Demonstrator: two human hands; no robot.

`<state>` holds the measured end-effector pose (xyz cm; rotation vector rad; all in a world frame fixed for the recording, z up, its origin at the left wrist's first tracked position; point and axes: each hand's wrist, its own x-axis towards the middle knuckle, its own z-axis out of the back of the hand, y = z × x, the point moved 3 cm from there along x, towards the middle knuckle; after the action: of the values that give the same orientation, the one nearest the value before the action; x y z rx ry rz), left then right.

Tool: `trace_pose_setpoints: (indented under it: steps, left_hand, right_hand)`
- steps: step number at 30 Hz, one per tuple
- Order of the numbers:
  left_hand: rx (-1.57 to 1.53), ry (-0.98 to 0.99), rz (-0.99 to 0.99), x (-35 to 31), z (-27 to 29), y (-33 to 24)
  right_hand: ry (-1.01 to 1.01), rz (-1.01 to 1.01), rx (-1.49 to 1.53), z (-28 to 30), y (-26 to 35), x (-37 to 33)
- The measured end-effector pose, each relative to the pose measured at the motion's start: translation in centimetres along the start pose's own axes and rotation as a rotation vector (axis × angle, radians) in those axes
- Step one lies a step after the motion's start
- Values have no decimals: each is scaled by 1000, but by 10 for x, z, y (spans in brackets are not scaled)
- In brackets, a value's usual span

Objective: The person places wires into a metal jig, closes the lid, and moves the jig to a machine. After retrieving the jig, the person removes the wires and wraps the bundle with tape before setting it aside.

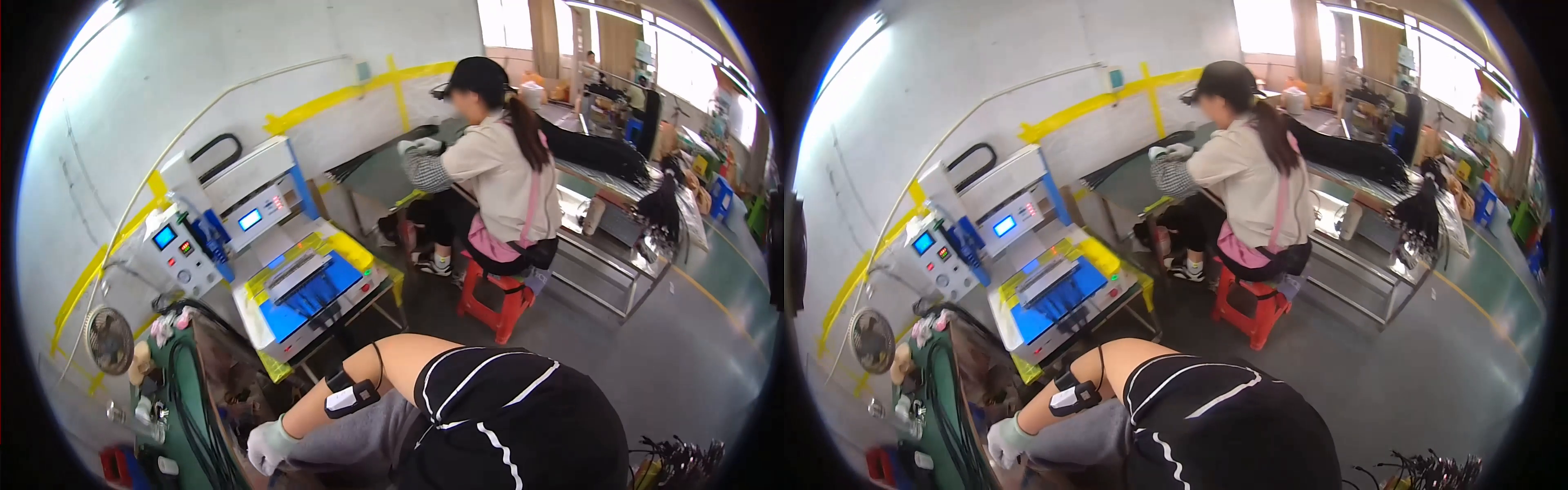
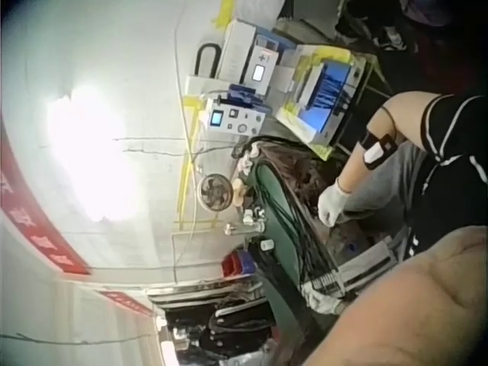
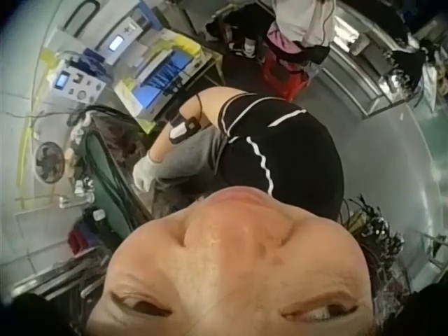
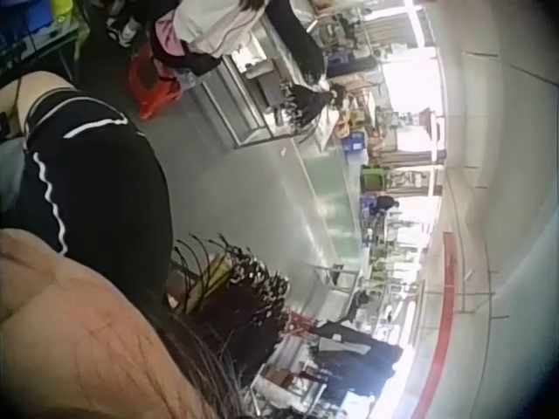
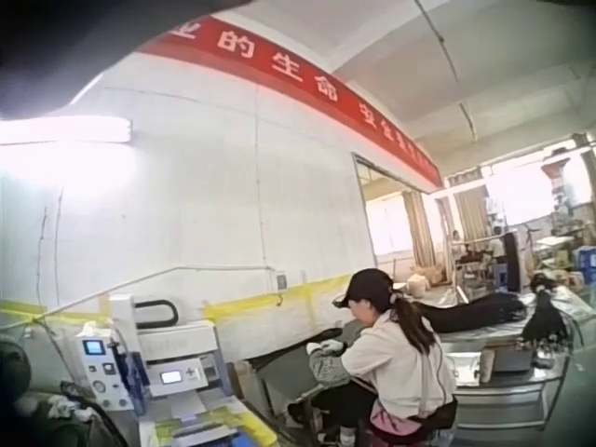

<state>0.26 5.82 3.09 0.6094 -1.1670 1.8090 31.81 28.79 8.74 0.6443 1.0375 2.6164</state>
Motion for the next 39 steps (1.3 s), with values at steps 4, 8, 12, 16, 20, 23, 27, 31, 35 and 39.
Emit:
trace_pose_setpoints:
  steps: [4,8,12,16,20,23,27,31,35,39]
  left_hand:
    - [-58,44,92,0,-11,26]
    - [70,59,136,5,11,-23]
    - [-81,129,349,-7,11,8]
    - [-19,19,228,-7,-19,11]
    - [8,-84,429,-3,11,2]
    - [-22,-52,405,-1,18,3]
    - [-21,-50,506,-10,20,1]
    - [24,-137,463,-10,18,1]
    - [104,30,555,-2,13,-12]
    - [77,-27,586,1,20,-6]
  right_hand:
    - [69,88,-57,-23,15,58]
    - [61,326,73,-66,47,125]
    - [59,571,-210,-115,91,179]
    - [240,706,-47,-152,76,213]
    - [524,625,-13,-185,92,231]
    - [525,632,48,-194,88,239]
    - [626,554,45,-193,89,236]
    - [621,555,134,-185,64,237]
    - [559,564,113,-178,58,248]
    - [392,735,37,-180,73,233]
